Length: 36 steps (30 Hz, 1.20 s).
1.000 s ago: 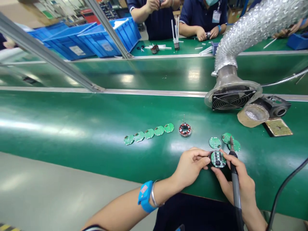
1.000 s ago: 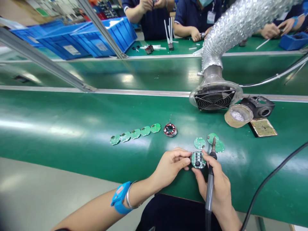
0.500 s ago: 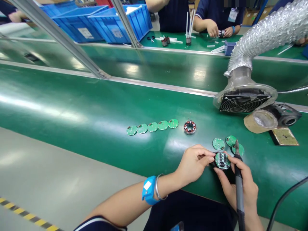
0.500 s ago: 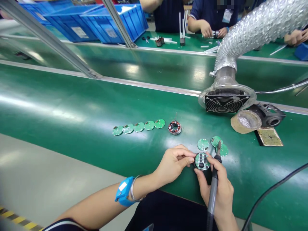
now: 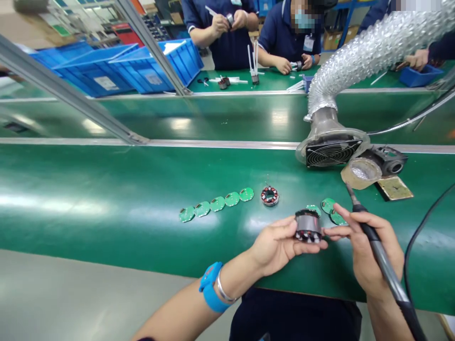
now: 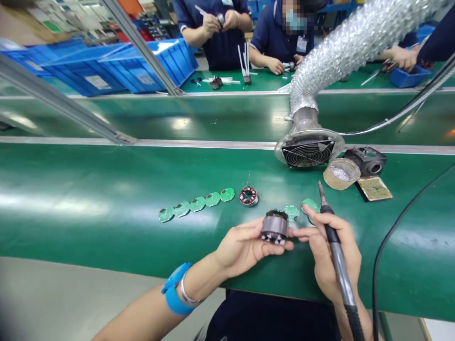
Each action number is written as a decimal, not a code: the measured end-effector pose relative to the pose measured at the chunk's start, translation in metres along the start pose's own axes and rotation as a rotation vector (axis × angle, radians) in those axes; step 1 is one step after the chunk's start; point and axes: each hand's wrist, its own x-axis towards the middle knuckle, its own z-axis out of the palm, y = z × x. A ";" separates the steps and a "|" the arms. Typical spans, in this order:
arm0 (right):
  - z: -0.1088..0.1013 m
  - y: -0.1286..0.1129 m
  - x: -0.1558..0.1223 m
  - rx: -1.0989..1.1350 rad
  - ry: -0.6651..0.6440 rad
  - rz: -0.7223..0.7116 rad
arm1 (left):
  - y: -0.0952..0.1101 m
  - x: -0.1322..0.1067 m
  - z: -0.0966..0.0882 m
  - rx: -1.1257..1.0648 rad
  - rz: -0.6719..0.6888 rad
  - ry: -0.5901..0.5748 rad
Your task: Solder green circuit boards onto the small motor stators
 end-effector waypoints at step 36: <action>-0.016 0.043 -0.005 -0.657 -0.021 -0.225 | 0.176 0.057 -0.044 1.846 0.154 0.177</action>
